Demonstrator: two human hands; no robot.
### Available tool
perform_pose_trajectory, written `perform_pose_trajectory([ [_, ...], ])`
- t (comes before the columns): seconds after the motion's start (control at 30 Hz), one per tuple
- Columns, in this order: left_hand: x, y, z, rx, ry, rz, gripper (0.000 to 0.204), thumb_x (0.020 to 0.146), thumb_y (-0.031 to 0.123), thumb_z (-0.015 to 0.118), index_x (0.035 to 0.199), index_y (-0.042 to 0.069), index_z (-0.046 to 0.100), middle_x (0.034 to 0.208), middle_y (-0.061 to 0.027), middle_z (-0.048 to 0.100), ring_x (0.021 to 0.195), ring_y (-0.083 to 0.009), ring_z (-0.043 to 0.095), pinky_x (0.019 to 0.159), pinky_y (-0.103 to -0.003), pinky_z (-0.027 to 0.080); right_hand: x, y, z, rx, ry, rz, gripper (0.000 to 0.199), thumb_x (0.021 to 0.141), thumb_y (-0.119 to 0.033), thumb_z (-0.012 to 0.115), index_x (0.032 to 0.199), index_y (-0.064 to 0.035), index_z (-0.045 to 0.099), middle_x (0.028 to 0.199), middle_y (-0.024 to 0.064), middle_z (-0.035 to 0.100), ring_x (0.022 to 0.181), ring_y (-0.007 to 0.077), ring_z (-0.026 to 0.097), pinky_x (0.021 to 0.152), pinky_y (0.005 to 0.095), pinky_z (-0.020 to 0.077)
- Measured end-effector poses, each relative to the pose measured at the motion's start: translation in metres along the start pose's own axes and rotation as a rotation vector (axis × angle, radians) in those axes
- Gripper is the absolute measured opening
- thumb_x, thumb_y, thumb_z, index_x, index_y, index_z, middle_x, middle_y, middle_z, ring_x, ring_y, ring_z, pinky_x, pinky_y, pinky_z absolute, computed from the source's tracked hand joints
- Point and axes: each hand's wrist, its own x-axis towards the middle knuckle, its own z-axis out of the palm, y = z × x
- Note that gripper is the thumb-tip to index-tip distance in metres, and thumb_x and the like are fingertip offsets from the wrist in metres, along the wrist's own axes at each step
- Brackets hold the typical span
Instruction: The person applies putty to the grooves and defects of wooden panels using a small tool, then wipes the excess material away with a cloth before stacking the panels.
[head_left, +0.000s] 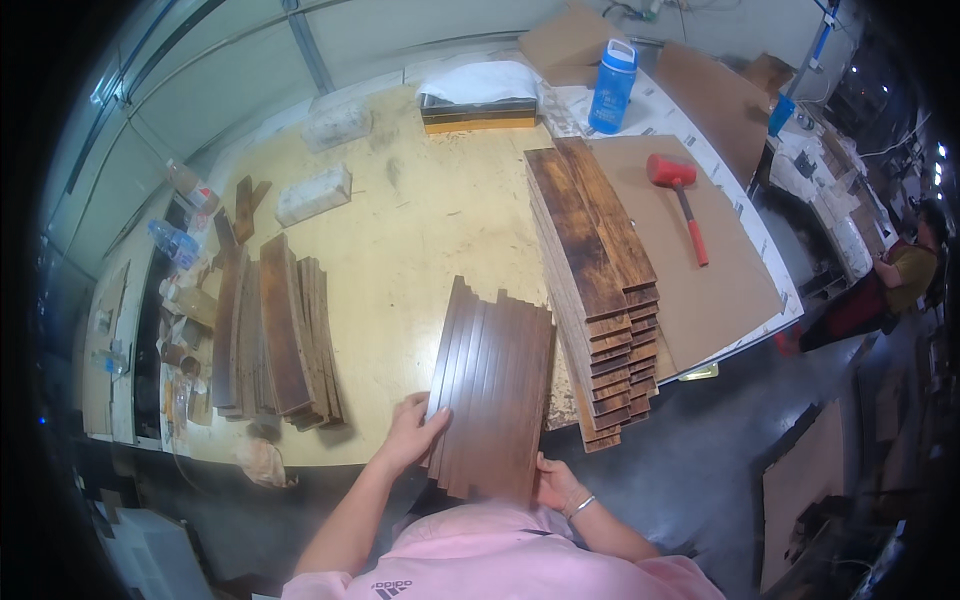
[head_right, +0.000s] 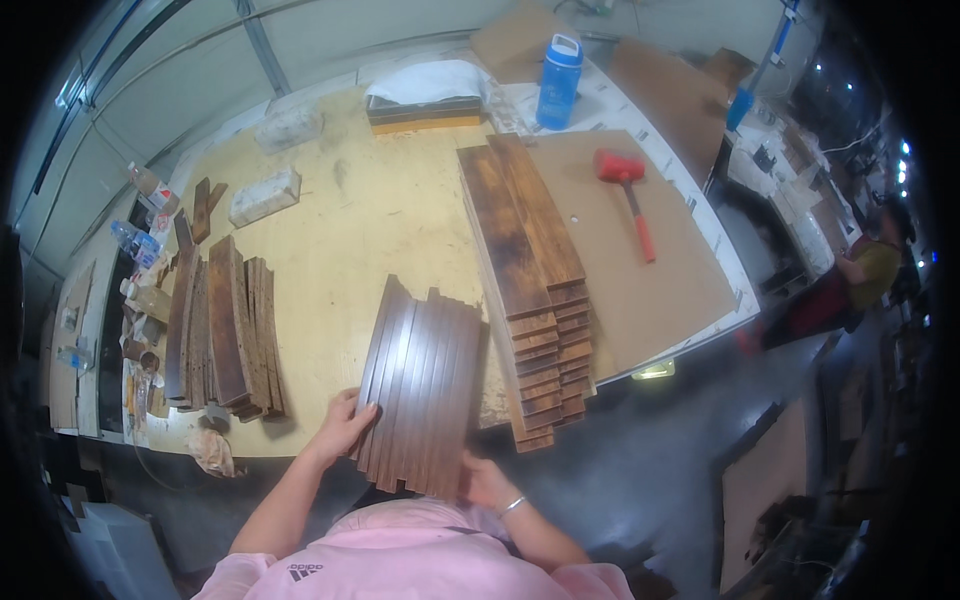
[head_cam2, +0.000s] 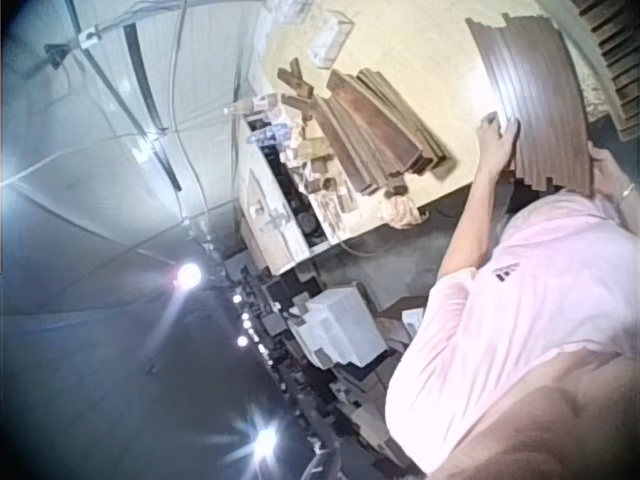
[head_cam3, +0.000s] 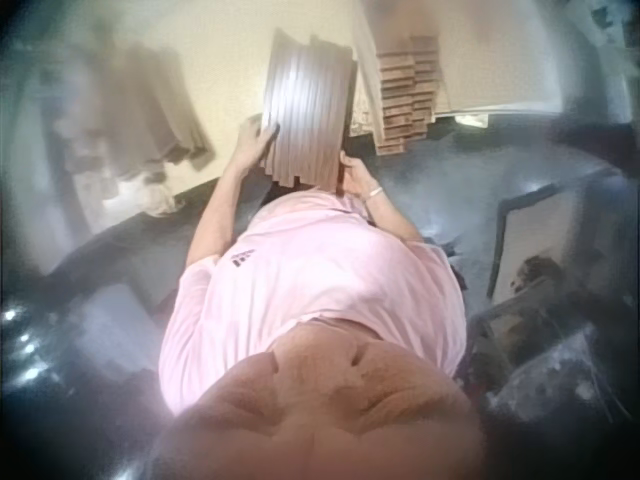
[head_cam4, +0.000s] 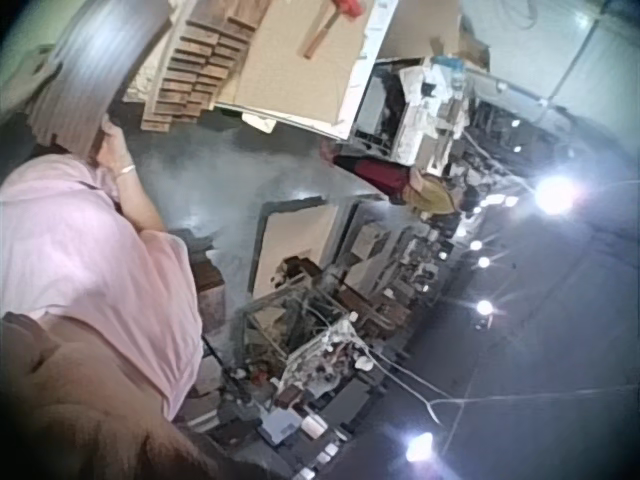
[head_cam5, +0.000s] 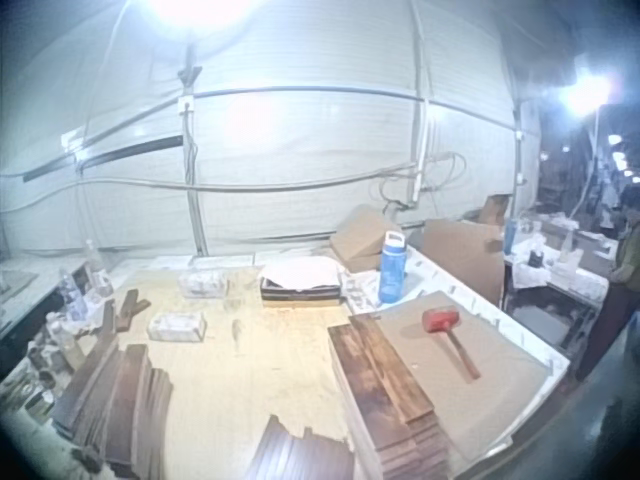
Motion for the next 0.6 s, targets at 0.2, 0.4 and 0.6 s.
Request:
perform_pose_trajectory([
  [0.2,0.000,0.022,0.022,0.517,0.227,0.119,0.070,0.076,0.038,0.075,0.129,-0.001,0.053,0.112,-0.0257,0.059,0.108,-0.0397,0.054,0.095,-0.045,0.044,0.020,0.008,-0.017,0.153,-0.113,-0.102,0.046,0.083,-0.022,0.070,0.122,-0.0021,0.059,0.126,0.0159,0.060,0.123,0.0324,0.051,0.109,0.0512,0.0361],
  [0.4,-0.011,0.022,0.011,0.218,0.207,0.064,0.072,0.068,0.030,0.084,0.124,-0.003,0.054,0.110,-0.0198,0.066,0.103,-0.0291,0.064,0.091,-0.039,0.050,0.000,0.019,0.030,-0.008,-0.097,-0.195,0.054,0.083,-0.023,0.072,0.128,0.0008,0.053,0.130,0.0162,0.058,0.125,0.0302,0.051,0.109,0.0481,0.0374],
  [0.6,-0.005,0.007,-0.005,-0.073,0.181,0.066,0.066,0.070,0.020,0.084,0.124,-0.003,0.054,0.112,-0.0164,0.067,0.101,-0.0221,0.066,0.088,-0.034,0.053,-0.010,0.024,0.098,-0.237,-0.012,-0.328,0.068,0.088,-0.031,0.070,0.141,-0.0010,0.039,0.139,0.0119,0.050,0.129,0.0268,0.048,0.109,0.0435,0.0375],
])
